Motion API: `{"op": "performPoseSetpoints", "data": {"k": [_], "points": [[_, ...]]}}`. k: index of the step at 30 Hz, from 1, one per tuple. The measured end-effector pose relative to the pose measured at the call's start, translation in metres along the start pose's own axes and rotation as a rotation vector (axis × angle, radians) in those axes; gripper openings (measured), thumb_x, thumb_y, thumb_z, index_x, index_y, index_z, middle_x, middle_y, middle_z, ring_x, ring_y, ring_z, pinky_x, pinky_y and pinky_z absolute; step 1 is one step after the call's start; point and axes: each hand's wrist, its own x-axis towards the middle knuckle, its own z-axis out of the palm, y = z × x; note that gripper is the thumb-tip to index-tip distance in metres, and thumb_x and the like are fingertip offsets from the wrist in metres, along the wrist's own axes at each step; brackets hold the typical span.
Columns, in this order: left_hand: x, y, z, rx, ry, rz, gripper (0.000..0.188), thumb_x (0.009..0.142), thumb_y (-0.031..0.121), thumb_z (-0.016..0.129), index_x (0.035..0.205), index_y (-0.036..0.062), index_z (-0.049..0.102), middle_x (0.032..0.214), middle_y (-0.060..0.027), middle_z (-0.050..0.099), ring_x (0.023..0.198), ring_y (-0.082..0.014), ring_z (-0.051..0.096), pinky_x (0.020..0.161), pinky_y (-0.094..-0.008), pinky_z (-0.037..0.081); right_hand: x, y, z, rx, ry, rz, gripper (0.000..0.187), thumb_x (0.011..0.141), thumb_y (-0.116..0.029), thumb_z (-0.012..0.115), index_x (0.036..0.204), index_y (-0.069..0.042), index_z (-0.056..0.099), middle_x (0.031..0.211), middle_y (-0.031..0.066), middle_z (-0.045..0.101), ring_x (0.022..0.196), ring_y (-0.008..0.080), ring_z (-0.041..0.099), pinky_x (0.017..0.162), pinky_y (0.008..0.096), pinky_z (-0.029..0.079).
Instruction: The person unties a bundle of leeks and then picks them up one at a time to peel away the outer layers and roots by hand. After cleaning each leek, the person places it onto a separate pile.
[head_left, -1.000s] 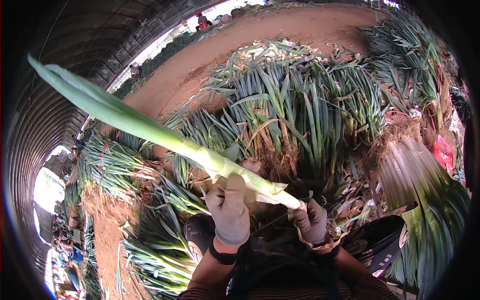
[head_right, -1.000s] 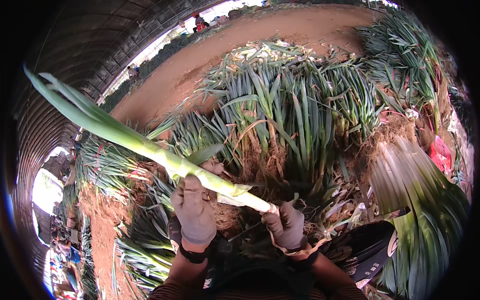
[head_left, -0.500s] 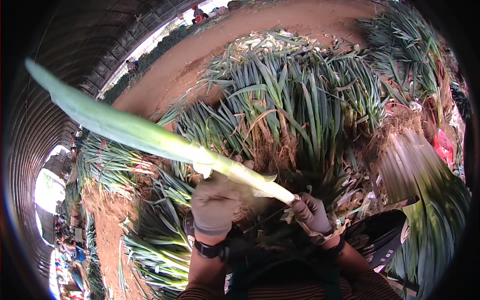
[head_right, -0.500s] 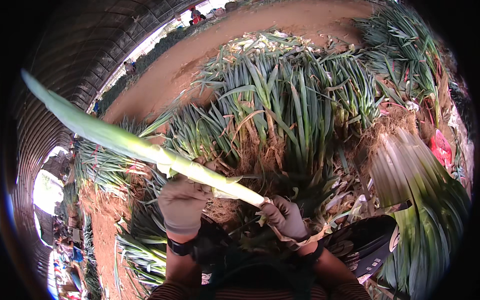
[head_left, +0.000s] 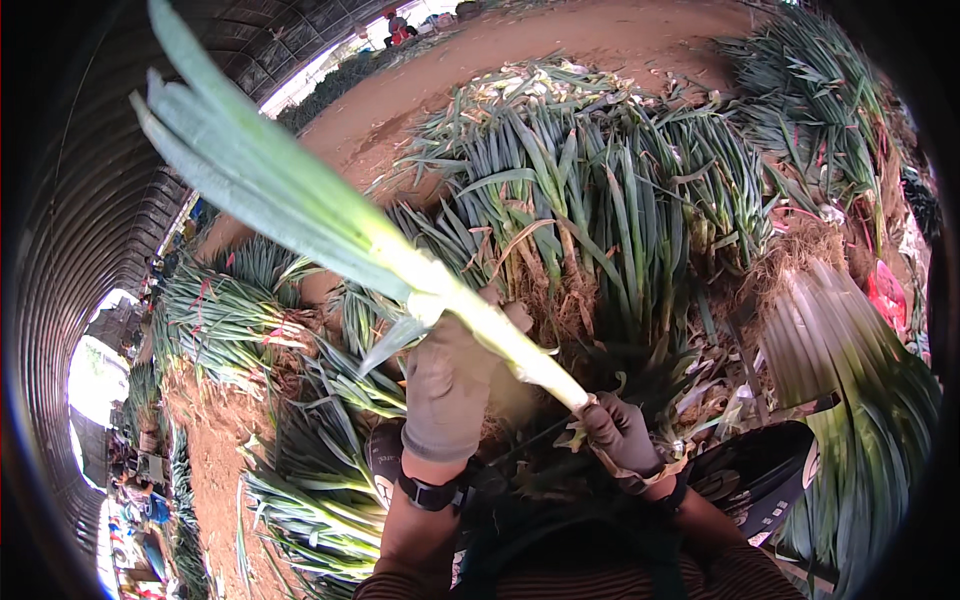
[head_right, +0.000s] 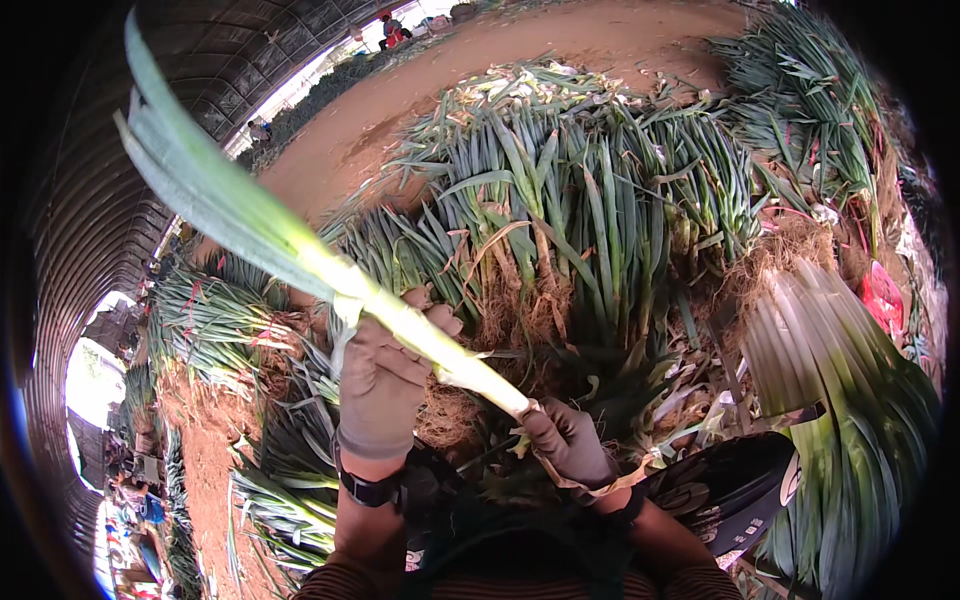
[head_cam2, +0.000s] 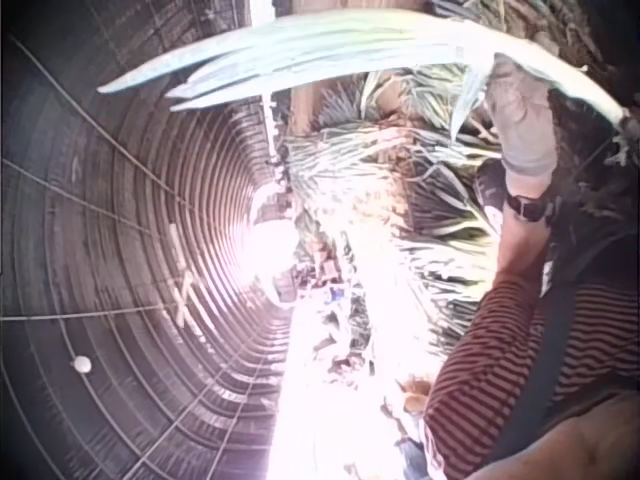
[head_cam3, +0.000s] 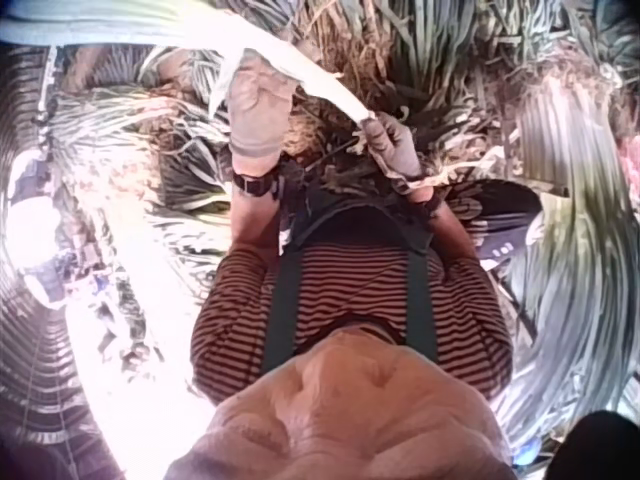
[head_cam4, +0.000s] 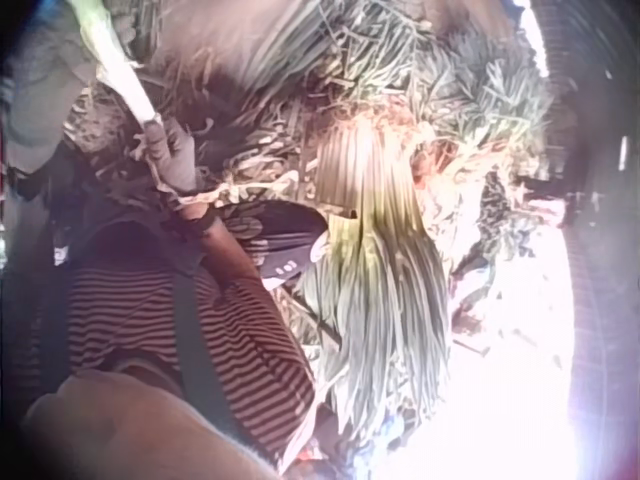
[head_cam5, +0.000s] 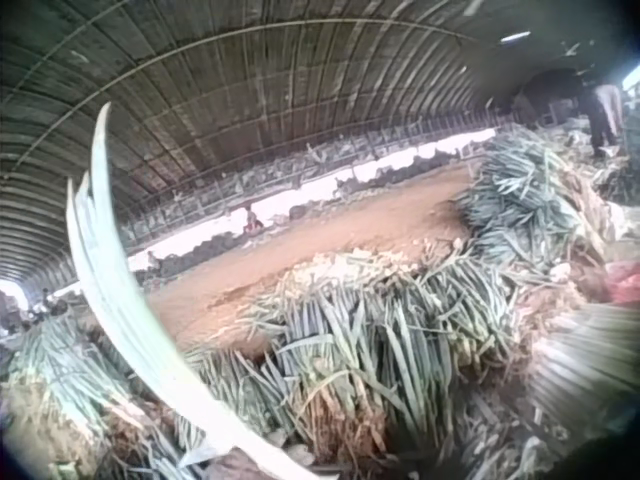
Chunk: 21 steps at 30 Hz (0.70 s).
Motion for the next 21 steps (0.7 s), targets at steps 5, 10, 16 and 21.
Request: {"op": "performPoseSetpoints", "data": {"k": [5, 10, 16, 21], "points": [[-0.005, 0.003, 0.017, 0.173, -0.066, 0.072, 0.049, 0.089, 0.029, 0.057, 0.126, -0.0016, 0.048, 0.131, -0.0175, 0.052, 0.114, -0.0334, 0.057, 0.105, -0.0521, 0.041, 0.002, -0.004, 0.004, -0.075, 0.019, 0.005, 0.048, 0.096, -0.046, 0.055, 0.098, 0.001, 0.061, 0.076, -0.0022, 0.055, 0.070, 0.0055, 0.049, 0.063, 0.0234, 0.042], [-0.007, -0.009, 0.004, 0.060, 0.036, 0.054, 0.036, 0.088, 0.014, 0.052, 0.119, -0.0015, 0.056, 0.130, -0.0172, 0.053, 0.115, -0.0323, 0.056, 0.103, -0.0506, 0.043, 0.003, 0.000, 0.004, 0.050, -0.074, 0.110, 0.053, 0.095, -0.049, 0.053, 0.107, 0.002, 0.060, 0.083, 0.0007, 0.060, 0.072, 0.0072, 0.056, 0.065, 0.0240, 0.046], [-0.008, -0.014, 0.019, 0.113, 0.127, 0.161, 0.031, 0.087, 0.004, 0.053, 0.118, 0.0012, 0.058, 0.126, -0.0149, 0.056, 0.110, -0.0300, 0.060, 0.100, -0.0482, 0.047, 0.006, 0.023, -0.010, 0.088, -0.092, 0.123, 0.055, 0.095, -0.050, 0.054, 0.109, 0.003, 0.059, 0.088, 0.0027, 0.062, 0.078, 0.0083, 0.058, 0.068, 0.0254, 0.050], [-0.005, -0.022, -0.028, 0.177, 0.250, 0.390, 0.022, 0.093, 0.013, 0.059, 0.114, 0.0048, 0.058, 0.113, -0.0058, 0.062, 0.098, -0.0169, 0.062, 0.088, -0.0336, 0.051, 0.004, 0.013, -0.003, 0.042, -0.096, 0.139, 0.055, 0.093, -0.053, 0.055, 0.104, 0.001, 0.062, 0.088, 0.0017, 0.062, 0.079, 0.0066, 0.056, 0.067, 0.0247, 0.048]]}}
